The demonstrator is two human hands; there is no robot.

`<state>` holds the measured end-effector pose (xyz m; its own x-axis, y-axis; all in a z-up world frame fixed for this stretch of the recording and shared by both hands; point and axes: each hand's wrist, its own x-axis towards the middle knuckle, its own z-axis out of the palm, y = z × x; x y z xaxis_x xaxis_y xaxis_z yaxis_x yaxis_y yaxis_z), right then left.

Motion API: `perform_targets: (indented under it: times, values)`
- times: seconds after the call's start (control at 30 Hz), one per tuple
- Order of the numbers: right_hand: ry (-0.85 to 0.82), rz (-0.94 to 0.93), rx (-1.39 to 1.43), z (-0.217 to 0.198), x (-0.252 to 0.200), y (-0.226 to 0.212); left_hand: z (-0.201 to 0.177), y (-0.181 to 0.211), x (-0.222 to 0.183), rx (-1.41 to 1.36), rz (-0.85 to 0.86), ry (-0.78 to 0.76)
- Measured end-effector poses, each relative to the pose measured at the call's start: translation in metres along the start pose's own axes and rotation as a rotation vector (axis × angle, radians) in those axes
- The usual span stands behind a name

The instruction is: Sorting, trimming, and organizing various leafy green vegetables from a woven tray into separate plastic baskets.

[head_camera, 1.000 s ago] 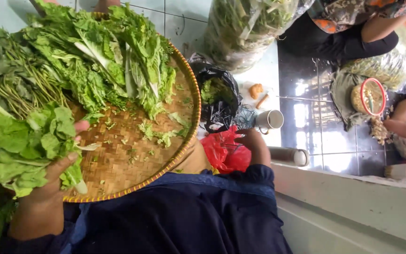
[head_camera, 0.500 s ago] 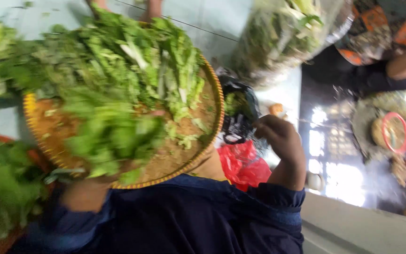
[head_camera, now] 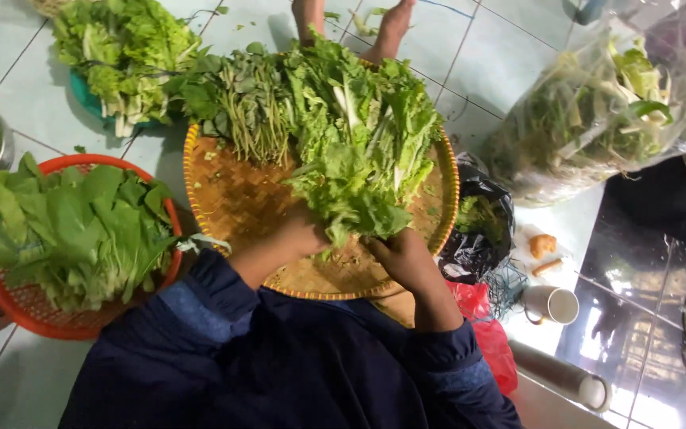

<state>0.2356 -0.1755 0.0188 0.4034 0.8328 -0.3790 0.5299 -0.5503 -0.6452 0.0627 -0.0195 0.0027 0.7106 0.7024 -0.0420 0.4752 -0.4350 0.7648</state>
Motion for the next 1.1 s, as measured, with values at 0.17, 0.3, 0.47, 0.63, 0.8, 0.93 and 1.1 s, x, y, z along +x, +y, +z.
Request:
perform_targets:
  times: [0.17, 0.3, 0.47, 0.63, 0.8, 0.93, 1.1]
  values:
    - [-0.049, -0.119, -0.058, 0.0, -0.015, -0.006, 0.01, -0.011, 0.022, 0.248, -0.141, 0.005]
    - [-0.091, -0.235, -0.29, -0.008, -0.035, -0.032, 0.036, -0.052, 0.036, 0.457, -0.181, -0.061]
    - [0.075, -0.642, -0.447, -0.019, -0.018, -0.054, 0.054, -0.039, 0.022, 0.561, -0.204, -0.288]
    - [0.162, -0.68, -0.356, -0.033, 0.024, -0.066, 0.072, -0.023, -0.019, 0.677, 0.497, 0.098]
    - [-0.016, -0.464, 0.262, -0.003, 0.046, -0.04, 0.064, -0.044, -0.004, 0.47, 0.615, 0.269]
    - [0.056, -0.435, 0.452, 0.038, 0.07, -0.008, 0.091, -0.109, 0.031, 0.544, 0.786, 0.451]
    - [0.125, -0.311, 0.55, 0.078, 0.066, 0.006, 0.043, -0.101, 0.008, 0.56, 0.727, -0.041]
